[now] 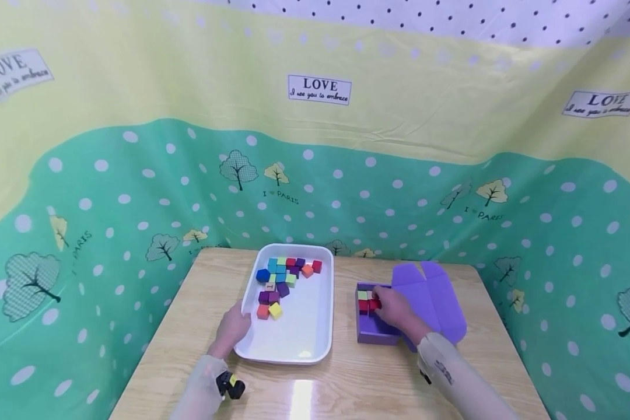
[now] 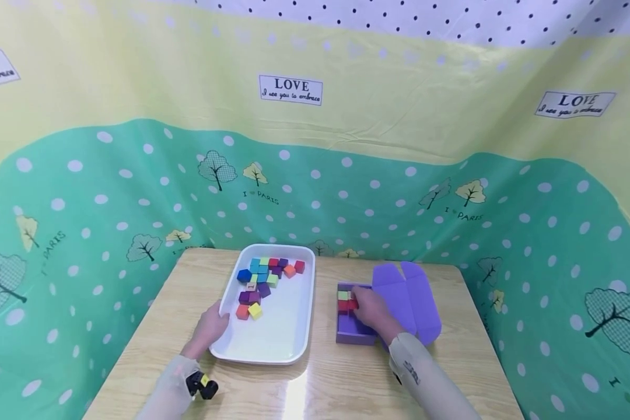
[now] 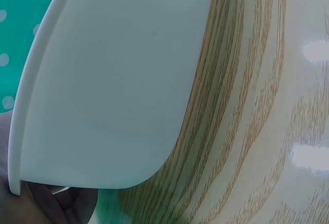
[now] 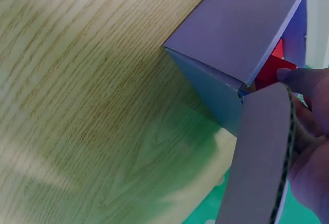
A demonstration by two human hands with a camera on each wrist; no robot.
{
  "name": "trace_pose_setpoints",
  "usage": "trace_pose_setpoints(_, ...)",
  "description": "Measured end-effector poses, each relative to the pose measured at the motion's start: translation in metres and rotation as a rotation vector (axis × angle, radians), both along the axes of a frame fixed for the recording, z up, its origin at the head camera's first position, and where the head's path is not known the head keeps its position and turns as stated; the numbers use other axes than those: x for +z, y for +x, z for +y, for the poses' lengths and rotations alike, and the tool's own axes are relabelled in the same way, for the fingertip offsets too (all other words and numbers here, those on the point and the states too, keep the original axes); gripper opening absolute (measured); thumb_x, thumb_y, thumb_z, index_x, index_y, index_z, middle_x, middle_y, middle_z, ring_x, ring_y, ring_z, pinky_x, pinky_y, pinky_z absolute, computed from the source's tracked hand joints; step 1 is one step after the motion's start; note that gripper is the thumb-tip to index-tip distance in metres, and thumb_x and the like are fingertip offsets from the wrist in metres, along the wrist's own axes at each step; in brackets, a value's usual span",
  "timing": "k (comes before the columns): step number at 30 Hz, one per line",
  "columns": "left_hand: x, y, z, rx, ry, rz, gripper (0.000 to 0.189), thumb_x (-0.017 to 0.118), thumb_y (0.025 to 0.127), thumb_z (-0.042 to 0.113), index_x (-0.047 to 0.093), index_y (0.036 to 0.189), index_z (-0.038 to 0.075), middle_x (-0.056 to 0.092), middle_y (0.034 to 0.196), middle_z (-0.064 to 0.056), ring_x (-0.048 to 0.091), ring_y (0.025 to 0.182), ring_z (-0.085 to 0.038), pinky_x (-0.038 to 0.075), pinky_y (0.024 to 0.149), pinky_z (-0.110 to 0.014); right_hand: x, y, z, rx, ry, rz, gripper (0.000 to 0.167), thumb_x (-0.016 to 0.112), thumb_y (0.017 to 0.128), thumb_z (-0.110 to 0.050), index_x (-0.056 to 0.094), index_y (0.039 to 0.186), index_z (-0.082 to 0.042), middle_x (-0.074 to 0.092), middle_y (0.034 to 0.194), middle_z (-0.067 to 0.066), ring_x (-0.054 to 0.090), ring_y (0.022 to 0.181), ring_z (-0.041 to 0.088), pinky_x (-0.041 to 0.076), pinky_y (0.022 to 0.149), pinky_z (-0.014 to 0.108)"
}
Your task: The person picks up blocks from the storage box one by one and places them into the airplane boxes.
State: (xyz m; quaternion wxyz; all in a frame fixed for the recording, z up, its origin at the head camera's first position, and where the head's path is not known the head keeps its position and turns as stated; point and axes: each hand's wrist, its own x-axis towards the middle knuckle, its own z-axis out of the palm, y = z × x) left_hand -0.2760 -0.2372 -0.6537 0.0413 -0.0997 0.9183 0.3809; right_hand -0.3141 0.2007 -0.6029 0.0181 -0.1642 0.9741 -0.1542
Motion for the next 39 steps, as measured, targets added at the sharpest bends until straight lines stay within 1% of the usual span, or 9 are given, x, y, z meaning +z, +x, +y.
trace_pose_setpoints(5,0.001,-0.001,0.001,-0.001,0.014,-0.005,0.048,0.046,0.097,0.009,0.037,0.143,-0.003,0.050,0.134,-0.030,0.054,0.116,-0.044,0.049,0.093,-0.055,0.000,-0.006,0.001,0.006,0.010,-0.005,0.029,0.081,0.073,-0.005,0.062,0.094,-0.011,0.061,0.081,0.000,0.053,0.069,0.015,0.052,0.064,0.035)
trace_pose_setpoints(9,0.002,0.000,0.002,0.005,0.028,-0.007,0.048,0.046,0.097,0.009,0.039,0.143,-0.003,0.051,0.133,-0.030,0.055,0.115,-0.044,0.050,0.092,-0.055,-0.002,-0.010,-0.001,0.009,0.013,-0.019,0.026,0.082,0.073,-0.006,0.063,0.089,-0.013,0.061,0.081,-0.001,0.051,0.068,0.014,0.051,0.064,0.034)
trace_pose_setpoints(12,0.003,0.001,0.002,0.006,0.020,-0.005,0.047,0.047,0.097,0.009,0.039,0.142,-0.003,0.052,0.132,-0.030,0.055,0.115,-0.044,0.050,0.091,-0.054,-0.003,-0.013,-0.001,0.003,0.010,-0.030,0.026,0.082,0.073,-0.006,0.061,0.085,-0.015,0.060,0.080,-0.002,0.050,0.067,0.015,0.050,0.062,0.034)
trace_pose_setpoints(17,0.002,0.000,0.003,0.008,0.008,0.004,0.047,0.047,0.097,0.009,0.039,0.142,-0.004,0.052,0.130,-0.031,0.057,0.112,-0.044,0.051,0.089,-0.054,-0.009,-0.016,0.000,-0.007,0.008,-0.033,0.027,0.085,0.070,-0.009,0.061,0.082,-0.016,0.059,0.078,-0.002,0.051,0.068,0.016,0.050,0.065,0.036)
trace_pose_setpoints(24,0.000,-0.001,0.004,0.013,0.016,-0.003,0.046,0.047,0.097,0.009,0.041,0.141,-0.002,0.053,0.131,-0.029,0.057,0.112,-0.043,0.051,0.090,-0.054,-0.019,-0.017,0.004,0.000,0.049,-0.016,0.026,0.086,0.071,-0.017,0.063,0.082,-0.019,0.060,0.077,-0.005,0.052,0.069,0.015,0.051,0.067,0.037)
trace_pose_setpoints(30,-0.001,0.000,0.003,0.014,0.025,-0.012,0.046,0.047,0.097,0.009,0.041,0.141,-0.002,0.053,0.130,-0.029,0.058,0.111,-0.042,0.052,0.088,-0.053,-0.021,-0.017,0.003,0.015,0.061,-0.009,0.025,0.084,0.071,-0.015,0.061,0.081,-0.019,0.056,0.073,-0.007,0.049,0.064,0.015,0.048,0.061,0.035)
trace_pose_setpoints(34,0.000,0.002,0.001,0.011,0.017,0.001,0.046,0.048,0.096,0.009,0.042,0.140,-0.003,0.055,0.128,-0.029,0.059,0.109,-0.042,0.053,0.087,-0.052,-0.022,-0.016,0.001,0.014,0.074,0.005,0.023,0.083,0.072,-0.015,0.061,0.080,-0.020,0.055,0.070,-0.007,0.049,0.062,0.014,0.048,0.059,0.035)
trace_pose_setpoints(39,0.001,0.003,0.001,0.019,0.017,0.011,0.045,0.048,0.096,0.009,0.043,0.140,-0.003,0.056,0.127,-0.029,0.060,0.108,-0.041,0.054,0.086,-0.052,-0.022,-0.016,-0.002,0.010,0.076,-0.012,0.022,0.081,0.074,-0.013,0.060,0.079,-0.020,0.056,0.071,-0.007,0.050,0.063,0.014,0.048,0.059,0.035)
